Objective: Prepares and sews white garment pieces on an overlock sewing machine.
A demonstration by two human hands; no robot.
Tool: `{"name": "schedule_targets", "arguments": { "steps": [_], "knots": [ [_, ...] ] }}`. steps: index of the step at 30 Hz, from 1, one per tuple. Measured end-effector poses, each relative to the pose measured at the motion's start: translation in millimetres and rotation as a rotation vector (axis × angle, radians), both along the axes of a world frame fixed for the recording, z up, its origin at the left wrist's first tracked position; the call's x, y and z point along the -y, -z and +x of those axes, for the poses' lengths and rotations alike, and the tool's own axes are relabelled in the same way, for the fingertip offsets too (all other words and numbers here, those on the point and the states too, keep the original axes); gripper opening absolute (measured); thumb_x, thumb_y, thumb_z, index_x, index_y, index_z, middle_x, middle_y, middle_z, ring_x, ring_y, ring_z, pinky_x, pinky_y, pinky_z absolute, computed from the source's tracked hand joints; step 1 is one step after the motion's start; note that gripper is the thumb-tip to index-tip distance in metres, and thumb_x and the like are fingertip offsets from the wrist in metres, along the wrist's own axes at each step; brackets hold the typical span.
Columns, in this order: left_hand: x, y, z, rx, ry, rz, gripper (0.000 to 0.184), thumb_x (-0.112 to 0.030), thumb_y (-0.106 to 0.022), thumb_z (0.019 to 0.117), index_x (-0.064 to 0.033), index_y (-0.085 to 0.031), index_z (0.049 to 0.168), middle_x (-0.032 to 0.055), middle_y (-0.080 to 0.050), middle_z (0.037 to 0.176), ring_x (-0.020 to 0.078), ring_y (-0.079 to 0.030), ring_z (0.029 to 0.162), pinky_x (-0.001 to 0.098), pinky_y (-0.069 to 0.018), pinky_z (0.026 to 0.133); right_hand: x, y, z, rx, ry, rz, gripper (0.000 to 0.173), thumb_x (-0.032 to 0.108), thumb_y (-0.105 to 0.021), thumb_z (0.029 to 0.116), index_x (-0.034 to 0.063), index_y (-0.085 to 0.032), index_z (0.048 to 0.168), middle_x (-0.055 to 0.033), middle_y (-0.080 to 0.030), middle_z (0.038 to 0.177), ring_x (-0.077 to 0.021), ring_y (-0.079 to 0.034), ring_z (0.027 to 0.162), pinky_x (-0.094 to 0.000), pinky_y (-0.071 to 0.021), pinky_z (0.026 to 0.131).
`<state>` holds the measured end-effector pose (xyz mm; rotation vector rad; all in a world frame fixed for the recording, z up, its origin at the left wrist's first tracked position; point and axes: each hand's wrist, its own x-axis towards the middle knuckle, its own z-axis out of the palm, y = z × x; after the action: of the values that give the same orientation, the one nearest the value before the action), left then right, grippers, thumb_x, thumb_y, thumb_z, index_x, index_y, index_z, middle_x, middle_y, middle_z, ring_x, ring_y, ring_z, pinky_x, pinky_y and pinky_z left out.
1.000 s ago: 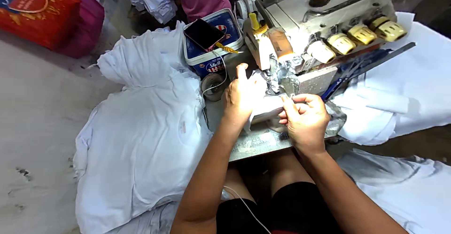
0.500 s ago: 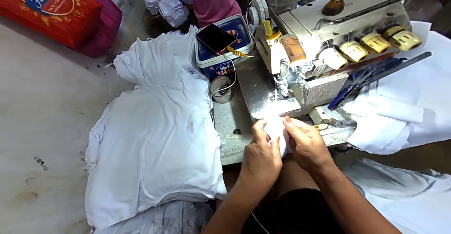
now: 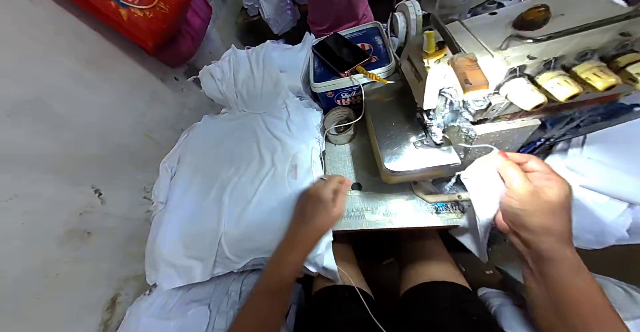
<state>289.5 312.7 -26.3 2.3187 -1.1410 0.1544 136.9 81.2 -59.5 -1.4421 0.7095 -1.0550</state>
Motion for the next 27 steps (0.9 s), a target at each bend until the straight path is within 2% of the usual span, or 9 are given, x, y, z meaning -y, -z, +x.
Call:
{"name": "schedule_targets", "arguments": {
  "steps": [4, 9, 12, 15, 19, 21, 22, 25, 27],
  "knots": [
    [-25.1, -24.5, 75.0, -0.113, -0.371, 0.466, 0.05, -0.024, -0.064, 0.0978, -0.0004, -0.058, 0.141, 0.0286, -0.056, 0.139, 0.0475, -0.06, 0.12, 0.0651, -0.0485, 0.094, -65.5, -18.6, 9.7, 0.001, -0.217, -0.577, 0.033, 0.025, -0.061, 0.1006, -0.0035, -0.06, 0.116, -0.0009, -0.065, 0.105, 0.0039, -0.061, 0.094, -0.0154, -0.0514, 0.085],
    [-25.2, -23.1, 115.9, 0.0, -0.396, 0.49, 0.054, 0.005, -0.052, 0.0988, -0.0049, -0.046, 0.152, 0.0327, -0.047, 0.143, 0.0516, -0.065, 0.104, 0.063, -0.0539, 0.083, -150.2, -26.4, 121.0, -0.322, -0.42, -0.854, 0.037, 0.025, -0.07, 0.0918, -0.0002, -0.07, 0.119, -0.0278, -0.064, 0.118, -0.0357, -0.07, 0.073, -0.0476, -0.0562, 0.057],
    [-74.3, -37.2, 125.7, 0.177, -0.308, 0.322, 0.057, 0.01, -0.055, 0.0944, -0.008, -0.053, 0.148, 0.0343, -0.056, 0.132, 0.0542, -0.066, 0.101, 0.068, -0.0536, 0.079, -159.3, -31.6, 190.3, -0.624, -0.636, -0.805, 0.05, 0.018, -0.065, 0.0971, 0.0024, -0.053, 0.143, -0.0302, -0.05, 0.14, -0.0452, -0.068, 0.094, -0.0563, -0.0556, 0.068],
    [-173.6, -75.7, 136.1, 0.15, -0.183, 0.371, 0.024, 0.004, -0.058, 0.0982, 0.0029, -0.071, 0.119, 0.0315, -0.065, 0.116, 0.051, -0.063, 0.11, 0.0694, -0.0482, 0.092, -158.8, -31.3, 213.6, -0.65, -0.745, -0.766, 0.032, 0.006, -0.058, 0.0983, -0.0005, -0.061, 0.129, -0.0273, -0.061, 0.123, -0.0453, -0.067, 0.097, -0.0599, -0.0545, 0.074],
    [-258.5, -105.2, 131.6, -0.04, -0.088, -0.194, 0.026, -0.01, -0.047, 0.1023, 0.0089, -0.063, 0.111, 0.0164, -0.066, 0.128, 0.0196, -0.061, 0.124, 0.0362, -0.0469, 0.109, -171.3, -47.0, 176.1, -0.152, -0.964, -0.469, 0.026, 0.007, -0.056, 0.1009, -0.0017, -0.073, 0.119, -0.0211, -0.074, 0.106, -0.0352, -0.071, 0.102, -0.057, -0.0525, 0.091],
    [-231.6, -113.4, 132.5, 0.106, -0.043, -0.468, 0.015, -0.015, -0.048, 0.1058, -0.01, -0.061, 0.112, -0.0093, -0.071, 0.109, -0.0016, -0.067, 0.102, 0.0217, -0.0557, 0.093, -182.0, -60.3, 147.2, 0.115, -1.018, -0.301, 0.024, 0.005, -0.055, 0.1013, -0.0091, -0.071, 0.112, -0.0213, -0.074, 0.101, -0.0255, -0.07, 0.096, -0.044, -0.0532, 0.088],
    [-197.6, -123.4, 125.9, 0.213, -0.071, -0.503, 0.018, -0.011, -0.043, 0.1058, -0.0027, -0.055, 0.116, -0.0099, -0.063, 0.107, -0.0078, -0.061, 0.097, 0.0161, -0.0513, 0.089, -182.7, -65.3, 133.0, 0.198, -1.025, -0.228, 0.024, 0.002, -0.054, 0.1012, -0.0123, -0.07, 0.11, -0.0215, -0.072, 0.099, -0.0207, -0.068, 0.093, -0.038, -0.0528, 0.087],
    [-80.3, -152.0, 107.9, 0.388, 0.006, -0.453, 0.028, -0.002, -0.047, 0.1021, 0.0229, -0.052, 0.113, 0.0207, -0.062, 0.109, 0.0033, -0.058, 0.101, 0.018, -0.0457, 0.092, -165.1, -62.2, 93.4, 0.242, -0.918, -0.048, 0.024, 0.0, -0.049, 0.1015, -0.015, -0.067, 0.108, -0.0159, -0.07, 0.099, -0.0052, -0.064, 0.091, -0.0225, -0.0514, 0.086],
    [-8.0, -148.2, 100.6, 0.339, 0.107, -0.304, 0.029, -0.008, -0.057, 0.0998, 0.0193, -0.059, 0.111, 0.0283, -0.065, 0.11, 0.0182, -0.063, 0.102, 0.0311, -0.0492, 0.095, -145.4, -42.5, 69.9, 0.239, -0.775, 0.084, 0.021, 0.001, -0.049, 0.102, -0.0099, -0.066, 0.107, -0.0045, -0.069, 0.096, 0.0024, -0.064, 0.088, -0.018, -0.0537, 0.085]
  ]
}}
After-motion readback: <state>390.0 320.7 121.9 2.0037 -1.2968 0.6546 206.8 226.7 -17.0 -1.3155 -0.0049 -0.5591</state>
